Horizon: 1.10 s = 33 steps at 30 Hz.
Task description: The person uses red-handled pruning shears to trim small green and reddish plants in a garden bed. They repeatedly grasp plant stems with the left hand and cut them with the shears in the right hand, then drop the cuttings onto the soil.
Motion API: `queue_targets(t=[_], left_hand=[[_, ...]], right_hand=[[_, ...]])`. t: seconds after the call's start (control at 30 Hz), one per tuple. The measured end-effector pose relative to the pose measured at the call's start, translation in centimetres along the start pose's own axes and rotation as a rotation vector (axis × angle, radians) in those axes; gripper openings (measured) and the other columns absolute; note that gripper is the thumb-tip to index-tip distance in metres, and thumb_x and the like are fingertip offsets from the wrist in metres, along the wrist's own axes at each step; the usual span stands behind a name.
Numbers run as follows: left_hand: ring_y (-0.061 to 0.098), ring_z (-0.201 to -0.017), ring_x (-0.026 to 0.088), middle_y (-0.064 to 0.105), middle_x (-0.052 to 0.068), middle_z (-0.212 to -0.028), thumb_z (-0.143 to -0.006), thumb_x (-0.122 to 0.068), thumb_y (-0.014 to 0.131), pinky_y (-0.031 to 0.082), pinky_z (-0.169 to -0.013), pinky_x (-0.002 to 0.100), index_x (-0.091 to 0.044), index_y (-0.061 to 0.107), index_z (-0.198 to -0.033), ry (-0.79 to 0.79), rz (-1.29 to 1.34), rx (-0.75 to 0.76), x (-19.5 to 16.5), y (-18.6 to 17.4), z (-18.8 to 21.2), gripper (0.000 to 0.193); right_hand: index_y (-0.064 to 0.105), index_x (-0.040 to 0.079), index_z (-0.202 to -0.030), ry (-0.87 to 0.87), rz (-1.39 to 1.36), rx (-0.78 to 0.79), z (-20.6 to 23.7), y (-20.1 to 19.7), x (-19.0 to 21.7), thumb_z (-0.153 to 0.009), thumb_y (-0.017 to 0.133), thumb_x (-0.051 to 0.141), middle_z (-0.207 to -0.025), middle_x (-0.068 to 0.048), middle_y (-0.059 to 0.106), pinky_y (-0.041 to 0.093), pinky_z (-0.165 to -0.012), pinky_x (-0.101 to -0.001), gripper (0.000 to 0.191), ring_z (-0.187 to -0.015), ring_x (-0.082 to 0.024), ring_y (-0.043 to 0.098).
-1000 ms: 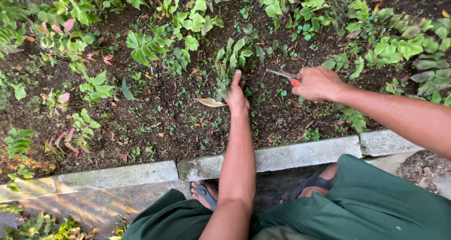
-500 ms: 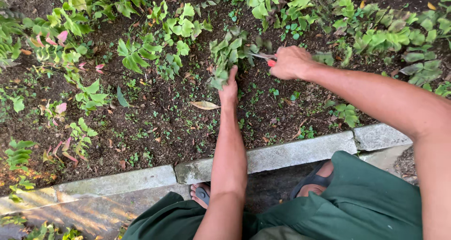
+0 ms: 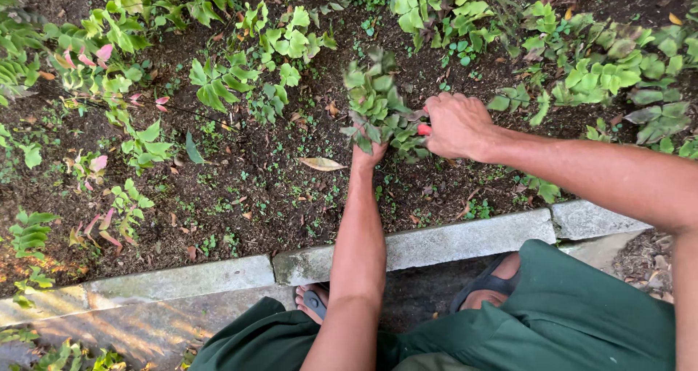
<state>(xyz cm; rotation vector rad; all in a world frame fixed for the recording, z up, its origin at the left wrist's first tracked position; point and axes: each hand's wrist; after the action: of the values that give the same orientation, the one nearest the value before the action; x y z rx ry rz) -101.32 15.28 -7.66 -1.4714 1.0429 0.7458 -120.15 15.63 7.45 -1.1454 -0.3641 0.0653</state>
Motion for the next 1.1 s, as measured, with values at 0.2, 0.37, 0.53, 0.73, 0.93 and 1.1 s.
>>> queue_targets(t=[0.2, 0.37, 0.53, 0.73, 0.93, 1.1], left_hand=[[0.06, -0.118, 0.032, 0.064, 0.017, -0.127, -0.095, -0.027, 0.066, 0.047, -0.106, 0.047, -0.004, 0.06, -0.125, -0.21, 0.023, -0.167, 0.5, 0.2, -0.7, 0.038], [0.051, -0.132, 0.029, 0.056, 0.012, -0.143, -0.08, -0.027, 0.081, 0.035, -0.114, 0.046, -0.008, 0.048, -0.146, -0.462, 0.7, -0.364, -2.2, -1.8, -1.7, 0.076], [0.05, -0.133, 0.03, 0.052, 0.014, -0.146, -0.076, -0.037, 0.085, 0.037, -0.115, 0.048, -0.005, 0.039, -0.15, -0.481, 0.603, -0.361, -1.9, -1.9, -1.3, 0.094], [0.064, -0.117, 0.029, 0.065, 0.018, -0.124, -0.087, -0.047, 0.075, 0.053, -0.103, 0.046, -0.001, 0.053, -0.133, -0.376, 0.21, -0.272, -0.7, -1.9, -0.2, 0.069], [0.07, -0.094, 0.028, 0.071, 0.016, -0.104, -0.084, -0.032, 0.072, 0.057, -0.087, 0.043, 0.002, 0.064, -0.111, -0.119, 0.155, -0.288, -1.4, -2.4, 0.0, 0.044], [0.068, -0.08, 0.027, 0.071, 0.015, -0.092, -0.095, -0.02, 0.055, 0.058, -0.074, 0.041, -0.003, 0.064, -0.097, -0.304, 0.176, -0.356, -0.3, -2.5, -0.6, 0.02]], right_hand=[[0.061, -0.001, -0.12, 0.286, -0.146, 0.191, -0.1, 0.5, -2.2, -0.093, 0.064, 0.025, -0.103, -0.019, 0.065, 0.059, -0.07, -0.0562, 0.038, -0.081, -0.037, 0.068], [0.064, 0.0, -0.114, -0.078, 0.326, -0.091, -0.9, -0.1, -4.2, -0.091, 0.066, 0.032, -0.096, -0.014, 0.06, 0.045, -0.083, -0.0451, 0.039, -0.086, -0.024, 0.056], [0.062, 0.002, -0.113, -0.173, 0.592, -0.051, -3.0, -1.4, -2.3, -0.091, 0.065, 0.038, -0.099, -0.011, 0.059, 0.04, -0.091, -0.044, 0.043, -0.091, -0.022, 0.057], [0.062, 0.007, -0.115, -0.356, 0.839, -0.145, -4.4, -2.5, 1.1, -0.088, 0.064, 0.035, -0.099, -0.008, 0.059, 0.039, -0.098, -0.0478, 0.039, -0.093, -0.021, 0.057], [0.062, 0.006, -0.11, -0.408, 0.821, -0.122, -4.9, -2.3, 2.9, -0.099, 0.052, 0.039, -0.095, -0.009, 0.06, 0.044, -0.092, -0.0461, 0.036, -0.091, -0.021, 0.058], [0.063, 0.004, -0.104, -0.329, 0.638, 0.15, -4.8, -1.8, 2.6, -0.108, 0.048, 0.023, -0.087, -0.011, 0.067, 0.052, -0.076, -0.043, 0.025, -0.074, -0.021, 0.067]])
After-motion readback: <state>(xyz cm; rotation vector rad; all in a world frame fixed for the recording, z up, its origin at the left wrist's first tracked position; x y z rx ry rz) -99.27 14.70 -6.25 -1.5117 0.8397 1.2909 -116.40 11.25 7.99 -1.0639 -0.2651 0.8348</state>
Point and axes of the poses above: each hand's wrist, its own z-axis away from the middle knuckle, its own y-axis out of the palm, x = y × z
